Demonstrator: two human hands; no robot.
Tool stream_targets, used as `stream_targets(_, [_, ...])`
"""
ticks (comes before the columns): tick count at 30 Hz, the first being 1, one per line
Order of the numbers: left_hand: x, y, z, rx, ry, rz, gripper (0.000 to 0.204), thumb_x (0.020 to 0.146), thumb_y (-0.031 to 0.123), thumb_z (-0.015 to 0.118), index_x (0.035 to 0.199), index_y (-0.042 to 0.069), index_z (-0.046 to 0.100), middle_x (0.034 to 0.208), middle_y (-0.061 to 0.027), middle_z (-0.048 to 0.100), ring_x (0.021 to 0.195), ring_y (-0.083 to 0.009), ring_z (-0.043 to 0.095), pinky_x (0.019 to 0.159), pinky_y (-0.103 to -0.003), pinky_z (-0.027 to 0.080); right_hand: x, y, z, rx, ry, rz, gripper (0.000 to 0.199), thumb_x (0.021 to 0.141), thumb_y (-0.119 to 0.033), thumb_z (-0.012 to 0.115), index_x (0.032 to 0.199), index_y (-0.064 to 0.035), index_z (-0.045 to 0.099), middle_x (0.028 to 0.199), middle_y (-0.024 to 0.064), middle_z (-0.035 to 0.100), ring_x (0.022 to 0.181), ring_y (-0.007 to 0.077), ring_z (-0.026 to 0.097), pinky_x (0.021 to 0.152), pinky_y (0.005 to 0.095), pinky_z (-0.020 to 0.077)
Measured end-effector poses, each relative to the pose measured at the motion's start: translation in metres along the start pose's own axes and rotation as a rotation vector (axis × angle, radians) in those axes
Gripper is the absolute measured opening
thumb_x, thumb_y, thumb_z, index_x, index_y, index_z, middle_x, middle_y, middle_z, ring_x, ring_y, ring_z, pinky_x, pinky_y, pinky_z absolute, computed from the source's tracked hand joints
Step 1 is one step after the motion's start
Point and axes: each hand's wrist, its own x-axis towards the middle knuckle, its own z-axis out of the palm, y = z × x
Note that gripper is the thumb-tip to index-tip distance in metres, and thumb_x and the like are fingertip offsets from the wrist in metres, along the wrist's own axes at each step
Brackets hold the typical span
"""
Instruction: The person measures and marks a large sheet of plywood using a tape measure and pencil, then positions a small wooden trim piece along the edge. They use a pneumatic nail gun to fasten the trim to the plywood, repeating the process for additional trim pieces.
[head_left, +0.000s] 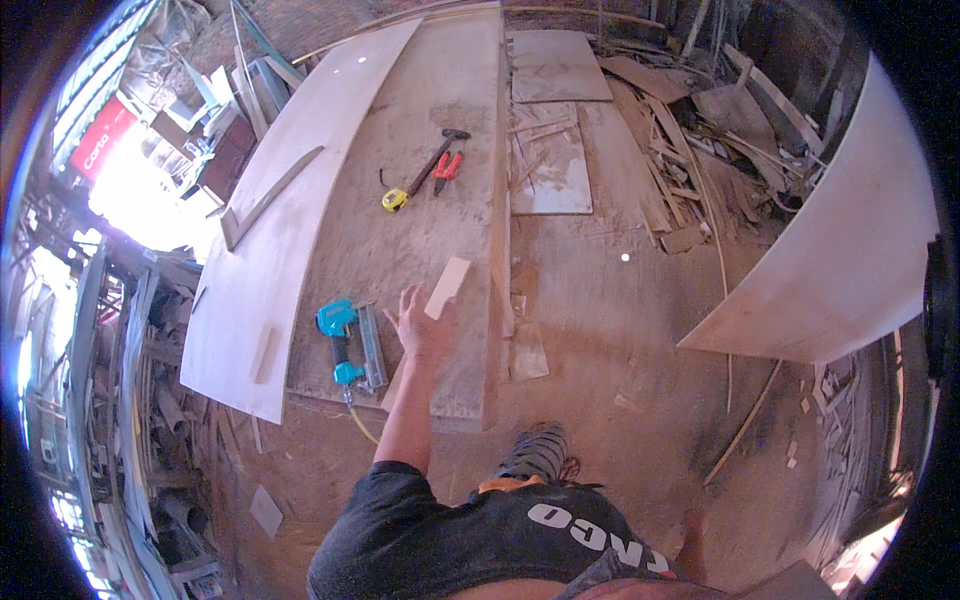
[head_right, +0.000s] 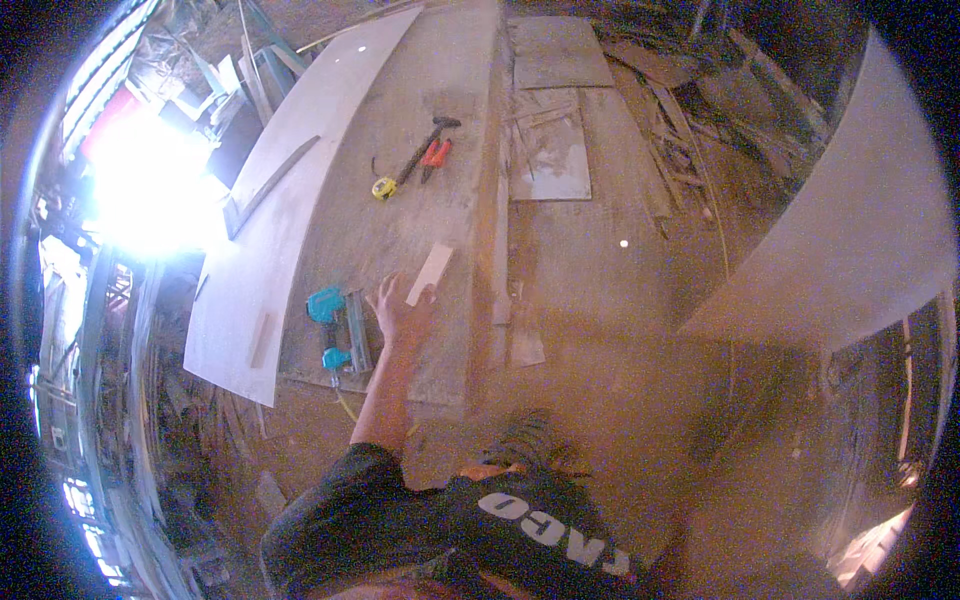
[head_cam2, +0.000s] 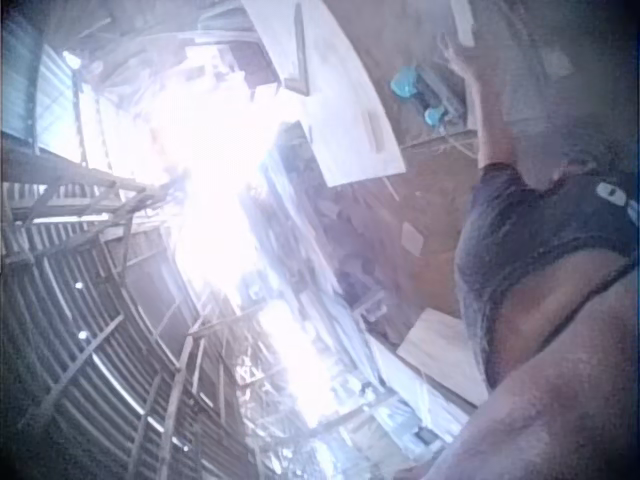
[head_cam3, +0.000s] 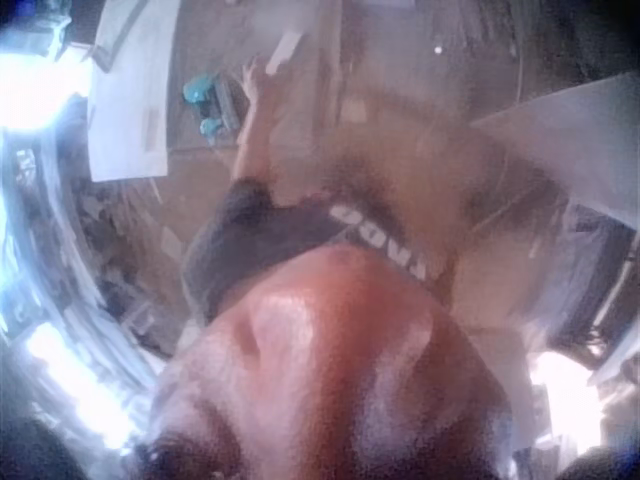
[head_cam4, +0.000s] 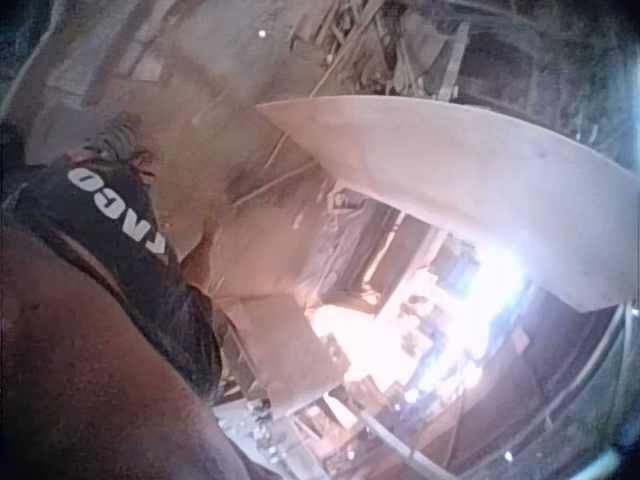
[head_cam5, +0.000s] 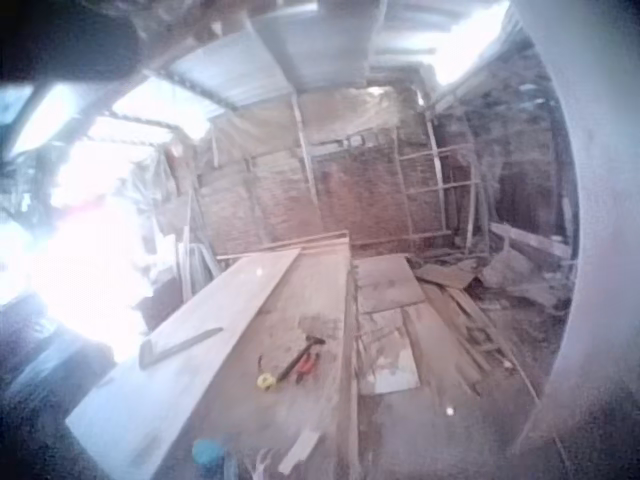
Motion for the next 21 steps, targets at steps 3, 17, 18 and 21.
stream_targets(3, [0.037,-0.003,0.017,0.090,0.107,-0.013,0.071,0.086,0.048,0.079,0.140,0.004,0.062,0.147,-0.0161,0.059,0.143,-0.0342,0.050,0.127,-0.064,0.015,0.046,-0.047,-0.033,0.012,0.033,-0.097,0.027,0.089,-0.030,0.068,0.098,-0.0065,0.078,0.092,0.0128,0.077,0.085,0.0316,0.075,0.077,0.0457,0.0593])
stream_targets(17, [0.297,-0.009,0.086,-0.009,0.091,-0.234,0.066,0.092,0.044,0.074,0.137,-0.003,0.062,0.123,-0.0280,0.069,0.122,-0.0427,0.062,0.107,-0.048,0.048,0.159,-0.235,-0.110,-0.005,-0.146,-0.277,0.023,0.091,-0.026,0.067,0.095,-0.0061,0.077,0.089,0.0115,0.075,0.085,0.0301,0.073,0.075,0.0441,0.0580])
stream_targets(18, [0.309,-0.001,0.099,0.058,0.057,-0.299,0.067,0.093,0.041,0.072,0.142,-0.002,0.059,0.130,-0.0287,0.066,0.129,-0.0417,0.058,0.110,-0.047,0.048,0.168,-0.242,-0.121,-0.020,-0.151,-0.261,0.022,0.091,-0.026,0.067,0.095,-0.0061,0.077,0.089,0.0112,0.074,0.085,0.0297,0.073,0.075,0.0437,0.0578])
stream_targets(21, [0.344,-0.026,0.111,0.179,0.060,-0.325,0.070,0.094,0.039,0.070,0.149,-0.001,0.053,0.140,-0.0286,0.061,0.136,-0.0407,0.054,0.115,-0.046,0.044,0.206,-0.293,-0.135,-0.054,-0.203,-0.270,0.020,0.092,-0.024,0.066,0.094,-0.0062,0.076,0.089,0.0104,0.073,0.084,0.0283,0.072,0.074,0.0426,0.0571])
